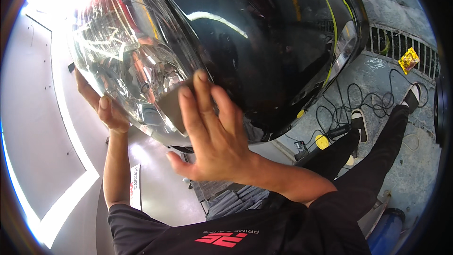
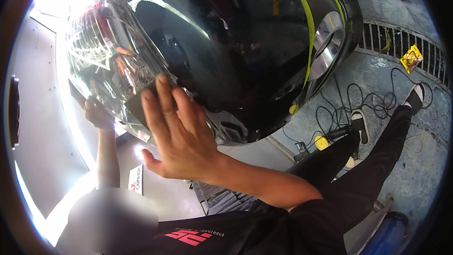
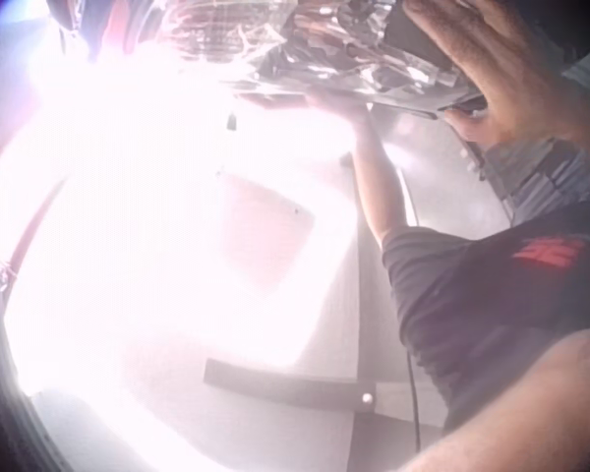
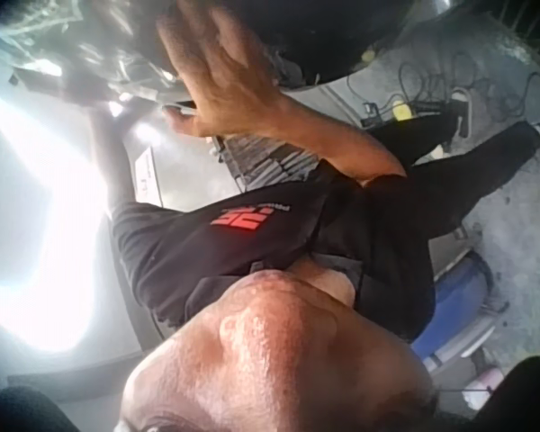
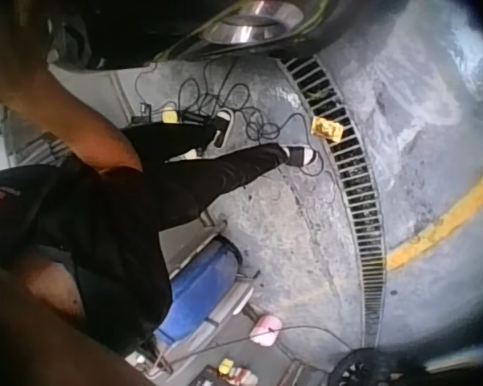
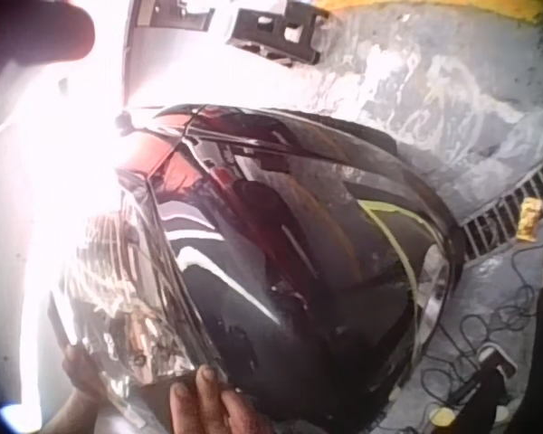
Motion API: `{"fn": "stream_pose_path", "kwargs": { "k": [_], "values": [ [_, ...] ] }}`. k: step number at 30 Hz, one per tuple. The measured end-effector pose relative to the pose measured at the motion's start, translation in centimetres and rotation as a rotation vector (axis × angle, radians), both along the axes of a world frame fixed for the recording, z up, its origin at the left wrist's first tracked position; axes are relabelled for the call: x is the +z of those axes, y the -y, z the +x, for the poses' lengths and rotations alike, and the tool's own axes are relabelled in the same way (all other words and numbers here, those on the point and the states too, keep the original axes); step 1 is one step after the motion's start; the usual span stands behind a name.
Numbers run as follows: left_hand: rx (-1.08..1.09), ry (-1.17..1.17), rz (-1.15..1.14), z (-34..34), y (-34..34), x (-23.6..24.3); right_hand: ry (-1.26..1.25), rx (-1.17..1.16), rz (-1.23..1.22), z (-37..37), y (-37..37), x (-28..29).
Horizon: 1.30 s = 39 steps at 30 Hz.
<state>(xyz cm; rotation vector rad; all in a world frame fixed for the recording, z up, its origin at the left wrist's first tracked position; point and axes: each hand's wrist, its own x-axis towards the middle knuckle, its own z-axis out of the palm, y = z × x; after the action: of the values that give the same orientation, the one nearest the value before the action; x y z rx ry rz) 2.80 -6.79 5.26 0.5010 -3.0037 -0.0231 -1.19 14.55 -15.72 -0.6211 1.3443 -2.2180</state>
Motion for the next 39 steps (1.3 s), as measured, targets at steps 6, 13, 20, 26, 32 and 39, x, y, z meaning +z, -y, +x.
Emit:
{"fn": "stream_pose_path", "kwargs": {
  "k": [6,13,20,26,32,39],
  "values": [
    [0.015,-0.016,0.027,-0.5,-0.1,-0.4,0.053,-0.065,-0.066,0.3,0.9,-0.4],
    [0.045,-0.018,0.048,-0.7,-0.1,-0.6,0.032,-0.072,-0.021,-2.4,1.7,0.6],
    [0.06,-0.019,0.063,-0.7,-0.5,-0.6,0.047,-0.013,-0.055,-1.1,0.2,0.6],
    [0.08,-0.025,0.083,-0.4,0.0,-0.6,0.081,-0.023,-0.069,0.4,-0.2,0.0],
    [0.172,0.034,0.065,3.3,1.8,2.3,0.04,-0.055,-0.016,-3.4,1.5,1.0],
    [0.164,-0.028,0.131,-0.5,-1.2,-1.3,0.039,-0.022,-0.042,-3.8,0.8,0.9]
  ]
}}
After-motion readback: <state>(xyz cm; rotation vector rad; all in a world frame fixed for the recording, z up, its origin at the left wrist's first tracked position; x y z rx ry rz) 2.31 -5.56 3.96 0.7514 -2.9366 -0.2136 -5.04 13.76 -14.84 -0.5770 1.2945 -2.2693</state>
